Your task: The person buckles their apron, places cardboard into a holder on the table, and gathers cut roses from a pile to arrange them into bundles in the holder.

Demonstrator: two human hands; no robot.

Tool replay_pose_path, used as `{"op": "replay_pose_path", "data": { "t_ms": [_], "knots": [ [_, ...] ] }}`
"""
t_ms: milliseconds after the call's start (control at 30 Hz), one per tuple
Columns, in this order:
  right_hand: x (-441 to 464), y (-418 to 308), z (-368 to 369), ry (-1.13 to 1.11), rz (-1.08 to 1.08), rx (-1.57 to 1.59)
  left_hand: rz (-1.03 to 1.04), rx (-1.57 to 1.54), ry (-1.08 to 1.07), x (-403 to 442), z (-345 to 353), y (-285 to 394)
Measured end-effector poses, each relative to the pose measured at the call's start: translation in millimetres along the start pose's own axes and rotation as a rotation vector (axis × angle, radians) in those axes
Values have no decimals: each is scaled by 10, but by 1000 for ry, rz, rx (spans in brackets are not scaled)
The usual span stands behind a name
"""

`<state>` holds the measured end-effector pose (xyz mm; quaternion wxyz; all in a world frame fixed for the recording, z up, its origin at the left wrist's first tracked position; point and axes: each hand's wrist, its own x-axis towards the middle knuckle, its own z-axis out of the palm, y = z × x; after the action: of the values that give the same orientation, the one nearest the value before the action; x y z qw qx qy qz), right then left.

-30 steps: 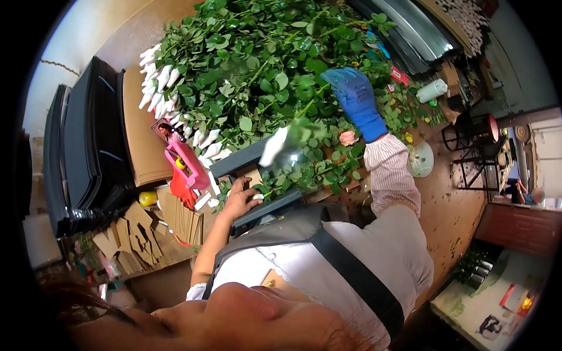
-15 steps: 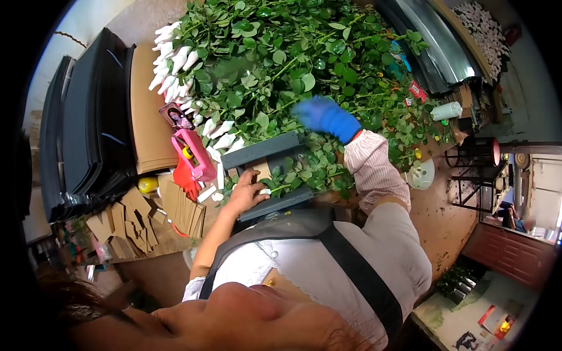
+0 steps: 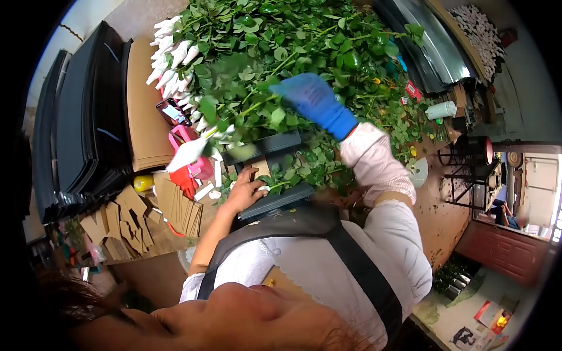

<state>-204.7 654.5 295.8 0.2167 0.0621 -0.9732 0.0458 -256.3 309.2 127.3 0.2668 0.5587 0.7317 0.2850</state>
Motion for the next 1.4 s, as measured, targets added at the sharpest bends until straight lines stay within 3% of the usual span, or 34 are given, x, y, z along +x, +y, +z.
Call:
{"op": "replay_pose_path", "data": {
  "t_ms": [100,200,533,567,667,800,833,867,967,1000,1100,1133,1233,1267,1333,1367,1400],
  "knots": [
    [-259,509,-150,-52,106,-312,22,33,-5,4,-15,5],
    [-200,229,-566,183,162,-460,44,45,13,15,-33,29],
    [-549,-600,-910,-13,189,-32,123,178,99,-8,-108,86],
    [-617,-643,-941,-55,219,6,86,57,74,1,-89,34],
    [-1050,-267,-625,-52,347,-58,-45,-268,14,-2,-19,32],
    [-850,-413,-853,131,351,-147,10,-223,-8,32,-30,4],
    [-850,-530,-828,175,372,-126,-56,-226,-48,21,-36,17],
    [-854,-438,-742,150,338,-22,-58,-241,-52,24,-47,33],
    [-1076,-98,-487,-58,449,-164,-30,-234,-69,8,-61,-18],
    [-974,-182,-571,79,388,-154,-3,-226,-48,74,-13,-89],
    [-811,-421,-818,198,399,-197,-66,-250,-52,14,-20,-4],
    [-706,-530,-923,242,386,-71,-89,-240,-66,4,-44,28],
    [-778,-746,-978,56,276,237,1,-174,-46,18,12,-73],
    [-954,-724,-875,-69,179,264,12,-202,5,-6,94,-128],
    [-1097,-753,-703,-411,232,348,149,-349,115,20,187,-267],
    [-1197,-769,-595,-576,259,386,28,-465,98,-2,291,-356],
    [-1417,-692,-341,-596,262,320,-95,-581,94,-2,300,-340]
  ]
}}
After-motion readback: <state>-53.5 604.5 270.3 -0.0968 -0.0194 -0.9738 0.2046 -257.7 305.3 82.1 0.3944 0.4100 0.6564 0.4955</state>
